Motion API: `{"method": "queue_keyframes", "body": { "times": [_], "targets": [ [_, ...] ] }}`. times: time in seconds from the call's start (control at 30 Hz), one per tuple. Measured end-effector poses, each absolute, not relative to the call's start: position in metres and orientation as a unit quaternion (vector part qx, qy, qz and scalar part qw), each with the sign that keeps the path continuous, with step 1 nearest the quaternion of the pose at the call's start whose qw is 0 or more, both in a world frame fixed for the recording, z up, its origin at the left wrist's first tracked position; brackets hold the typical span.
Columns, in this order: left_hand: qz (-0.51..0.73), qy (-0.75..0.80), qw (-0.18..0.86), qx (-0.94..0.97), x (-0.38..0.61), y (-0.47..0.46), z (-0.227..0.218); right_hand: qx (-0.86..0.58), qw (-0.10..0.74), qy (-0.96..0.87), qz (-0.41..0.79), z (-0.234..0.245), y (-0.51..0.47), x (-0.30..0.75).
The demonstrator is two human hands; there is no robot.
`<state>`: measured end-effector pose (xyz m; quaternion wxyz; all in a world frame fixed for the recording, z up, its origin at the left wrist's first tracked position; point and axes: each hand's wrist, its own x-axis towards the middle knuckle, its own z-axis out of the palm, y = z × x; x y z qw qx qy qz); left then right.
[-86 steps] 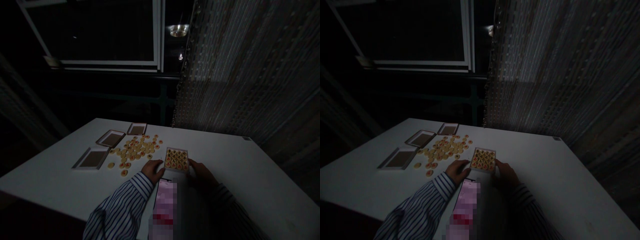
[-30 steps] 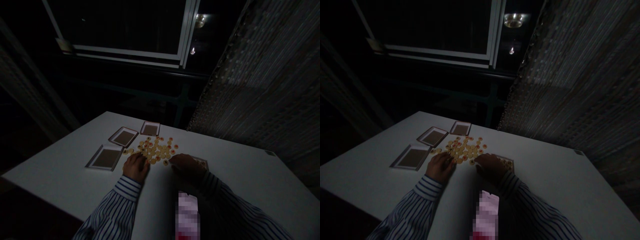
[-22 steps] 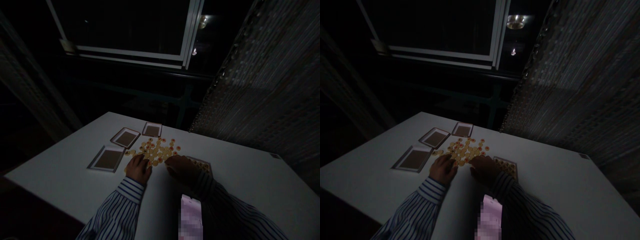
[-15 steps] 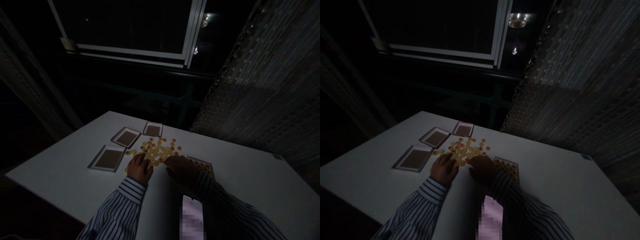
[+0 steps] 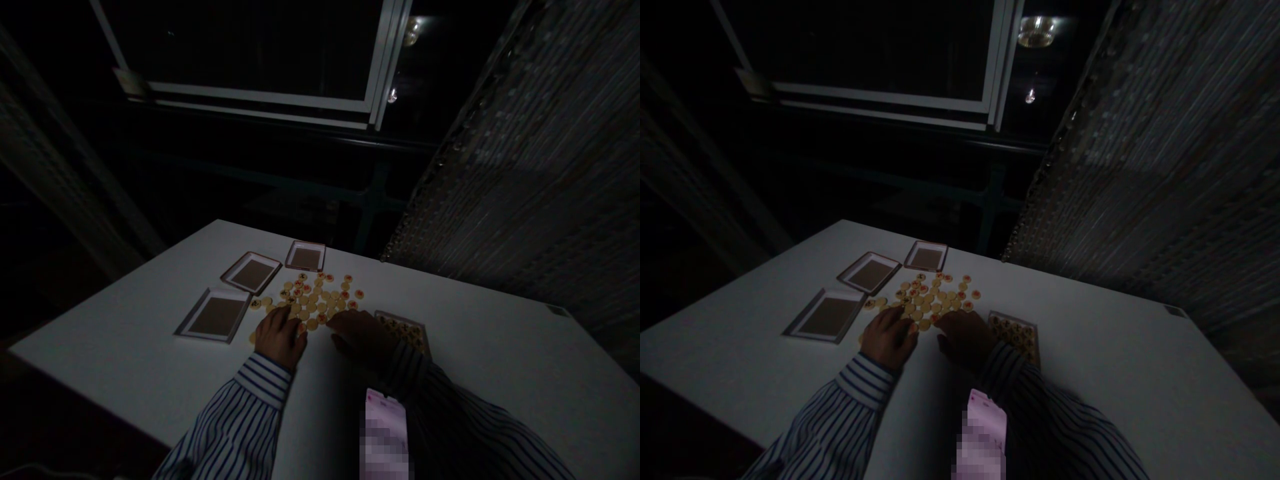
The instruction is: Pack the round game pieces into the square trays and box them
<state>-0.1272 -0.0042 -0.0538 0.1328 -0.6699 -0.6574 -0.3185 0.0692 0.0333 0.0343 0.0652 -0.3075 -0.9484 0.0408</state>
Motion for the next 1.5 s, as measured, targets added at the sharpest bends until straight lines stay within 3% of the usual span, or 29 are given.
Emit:
{"method": "queue_keyframes", "body": {
  "times": [0.43, 0.97, 1.5],
  "targets": [
    [-0.305, -0.645, 0.118, -0.691, -0.132, -0.004, -0.051, -0.322, 0.086, -0.942, 0.047, 0.035, 0.030, 0.071],
    [-0.373, -0.582, 0.091, -0.717, -0.126, -0.013, -0.020, -0.342, 0.098, -0.934, 0.042, 0.051, 0.025, 0.084],
    [-0.387, -0.535, 0.068, -0.748, -0.092, -0.019, 0.015, -0.370, 0.165, -0.912, 0.055, 0.060, 0.024, 0.119]
  ]
}}
